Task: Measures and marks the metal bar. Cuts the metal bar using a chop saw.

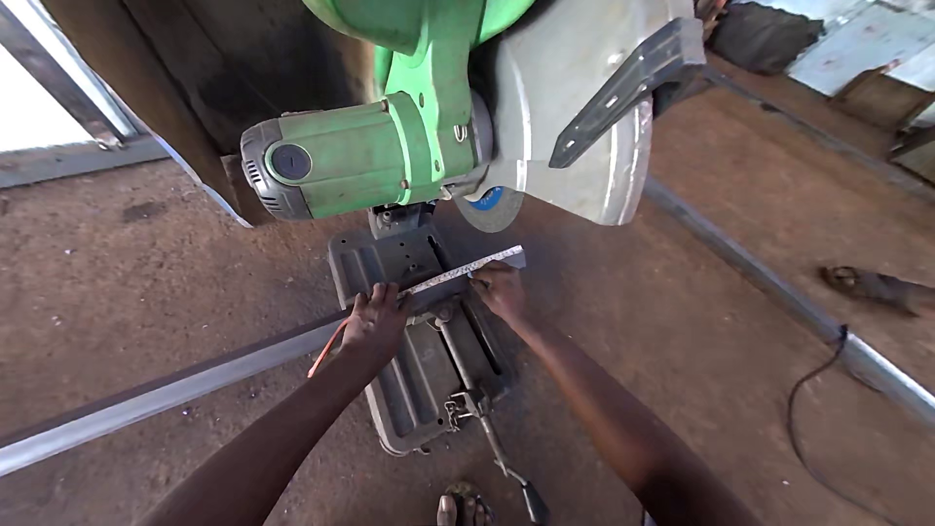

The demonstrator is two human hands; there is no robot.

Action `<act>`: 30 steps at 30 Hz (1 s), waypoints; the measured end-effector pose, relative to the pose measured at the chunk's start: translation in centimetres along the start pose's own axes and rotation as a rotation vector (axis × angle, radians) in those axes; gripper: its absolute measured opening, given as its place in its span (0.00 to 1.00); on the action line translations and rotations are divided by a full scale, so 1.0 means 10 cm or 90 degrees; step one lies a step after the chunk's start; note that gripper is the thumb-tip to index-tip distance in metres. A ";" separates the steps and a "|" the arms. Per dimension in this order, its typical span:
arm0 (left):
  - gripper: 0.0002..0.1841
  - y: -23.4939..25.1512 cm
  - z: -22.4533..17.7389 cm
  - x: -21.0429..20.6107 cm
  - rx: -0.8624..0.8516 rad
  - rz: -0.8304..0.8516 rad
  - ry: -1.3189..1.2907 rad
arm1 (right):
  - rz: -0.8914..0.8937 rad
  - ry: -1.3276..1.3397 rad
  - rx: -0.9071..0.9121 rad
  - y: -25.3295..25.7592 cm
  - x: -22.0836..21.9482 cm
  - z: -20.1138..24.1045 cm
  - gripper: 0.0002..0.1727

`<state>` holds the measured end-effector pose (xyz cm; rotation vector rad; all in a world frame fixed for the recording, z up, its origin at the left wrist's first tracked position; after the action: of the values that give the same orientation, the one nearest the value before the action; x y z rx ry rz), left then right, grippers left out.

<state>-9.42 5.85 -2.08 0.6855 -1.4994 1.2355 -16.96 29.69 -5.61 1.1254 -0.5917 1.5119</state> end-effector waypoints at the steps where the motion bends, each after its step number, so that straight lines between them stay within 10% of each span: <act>1: 0.37 0.00 0.00 0.00 0.001 -0.001 0.003 | 0.006 -0.013 -0.001 0.00 -0.01 0.00 0.05; 9: 0.37 0.01 0.00 -0.01 -0.003 -0.003 0.003 | 0.375 -0.208 -0.227 -0.16 0.08 0.15 0.13; 17: 0.38 0.01 0.01 -0.01 -0.001 0.010 -0.007 | 0.305 -0.045 -0.249 -0.49 0.10 0.03 0.20; 24: 0.32 -0.16 0.02 0.10 -0.030 -0.135 -0.192 | 0.341 0.211 -0.089 -1.02 0.32 0.63 0.18; 30: 0.39 -0.87 -0.10 -0.09 0.055 -0.103 -0.371 | 0.713 0.169 0.154 -1.88 -0.14 1.32 0.15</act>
<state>-1.10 4.00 0.02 1.2786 -1.8166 1.0258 5.06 23.00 -5.12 0.7300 -0.9399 2.6942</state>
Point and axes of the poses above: each hand's wrist, its own y-axis towards the middle knuckle, its own x-axis out of the back of the hand, z = x × y, the point moved 1 cm from there along y, towards the middle knuckle, and after that the axes turned 6 degrees about -x, right-handed, at the moved point
